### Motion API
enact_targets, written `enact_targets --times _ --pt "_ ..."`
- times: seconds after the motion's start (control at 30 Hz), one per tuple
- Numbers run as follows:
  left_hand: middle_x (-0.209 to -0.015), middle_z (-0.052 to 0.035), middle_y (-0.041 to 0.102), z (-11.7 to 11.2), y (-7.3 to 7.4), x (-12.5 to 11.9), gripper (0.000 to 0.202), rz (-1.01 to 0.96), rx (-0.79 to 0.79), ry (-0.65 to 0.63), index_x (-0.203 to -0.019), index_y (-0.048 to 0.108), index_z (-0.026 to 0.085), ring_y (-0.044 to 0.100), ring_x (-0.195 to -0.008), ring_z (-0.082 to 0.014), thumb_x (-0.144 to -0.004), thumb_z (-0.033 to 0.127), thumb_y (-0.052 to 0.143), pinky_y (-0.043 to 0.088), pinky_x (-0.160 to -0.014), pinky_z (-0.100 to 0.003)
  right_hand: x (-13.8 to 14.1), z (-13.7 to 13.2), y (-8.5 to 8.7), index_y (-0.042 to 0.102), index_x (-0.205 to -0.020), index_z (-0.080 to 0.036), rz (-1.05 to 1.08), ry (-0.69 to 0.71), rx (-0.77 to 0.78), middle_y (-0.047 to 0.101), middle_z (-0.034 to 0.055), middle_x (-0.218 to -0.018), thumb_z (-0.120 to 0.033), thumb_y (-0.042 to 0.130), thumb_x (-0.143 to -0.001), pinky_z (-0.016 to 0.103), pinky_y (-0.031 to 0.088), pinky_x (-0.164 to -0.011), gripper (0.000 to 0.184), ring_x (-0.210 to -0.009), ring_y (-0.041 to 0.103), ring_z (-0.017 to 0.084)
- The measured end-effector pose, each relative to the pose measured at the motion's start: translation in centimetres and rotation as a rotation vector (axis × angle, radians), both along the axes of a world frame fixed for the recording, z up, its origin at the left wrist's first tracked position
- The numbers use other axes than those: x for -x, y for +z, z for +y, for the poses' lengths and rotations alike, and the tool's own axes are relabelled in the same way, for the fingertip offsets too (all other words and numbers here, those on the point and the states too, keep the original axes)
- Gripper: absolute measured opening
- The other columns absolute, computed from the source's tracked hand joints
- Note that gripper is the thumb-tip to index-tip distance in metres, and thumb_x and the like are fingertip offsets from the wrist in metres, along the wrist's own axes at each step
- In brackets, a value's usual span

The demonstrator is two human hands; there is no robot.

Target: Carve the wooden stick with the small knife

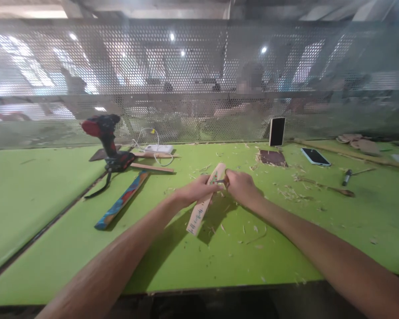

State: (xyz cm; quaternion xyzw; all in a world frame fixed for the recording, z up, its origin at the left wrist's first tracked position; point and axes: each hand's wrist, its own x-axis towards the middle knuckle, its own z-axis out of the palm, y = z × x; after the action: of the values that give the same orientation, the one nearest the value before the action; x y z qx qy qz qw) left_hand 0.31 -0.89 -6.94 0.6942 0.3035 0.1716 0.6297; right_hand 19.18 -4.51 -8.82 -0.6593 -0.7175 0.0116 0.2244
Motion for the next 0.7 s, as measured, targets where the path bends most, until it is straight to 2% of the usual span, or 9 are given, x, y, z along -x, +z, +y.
enact_targets --times 0.2,0.47,0.7 --pt "-0.069 0.0052 0.060 -0.6 0.3 -0.2 0.025 -0.025 0.017 -0.017 -0.092 0.052 0.018 0.059 -0.052 -0.0097 -0.089 0.030 0.074 0.052 -0.049 -0.022 0.2 -0.1 0.1 0.071 -0.085 -0.021 -0.055 -0.005 -0.022 0.066 0.0073 -0.066 -0.011 0.048 -0.093 0.035 0.047 -0.048 0.026 -0.052 0.061 0.022" --pt "-0.064 0.0055 0.060 -1.3 0.6 -0.5 0.028 0.035 0.015 -0.060 -0.090 0.053 0.018 0.060 -0.052 -0.0107 -0.088 0.032 0.077 0.054 -0.052 -0.022 -0.6 0.2 0.2 0.069 -0.081 -0.020 -0.020 -0.070 0.006 0.065 0.0071 -0.067 -0.005 0.042 -0.090 0.034 0.050 -0.046 0.032 -0.053 0.062 0.021" --pt "-0.071 0.0048 0.060 -1.4 0.7 -0.6 0.019 -0.038 0.074 -0.010 -0.091 0.056 0.016 0.059 -0.052 -0.0077 -0.094 0.025 0.072 0.055 -0.051 -0.021 0.7 -0.5 -0.1 0.072 -0.074 -0.019 0.022 0.039 0.097 0.068 0.0074 -0.065 -0.010 0.053 -0.088 0.031 0.050 -0.045 0.025 -0.052 0.063 0.020"
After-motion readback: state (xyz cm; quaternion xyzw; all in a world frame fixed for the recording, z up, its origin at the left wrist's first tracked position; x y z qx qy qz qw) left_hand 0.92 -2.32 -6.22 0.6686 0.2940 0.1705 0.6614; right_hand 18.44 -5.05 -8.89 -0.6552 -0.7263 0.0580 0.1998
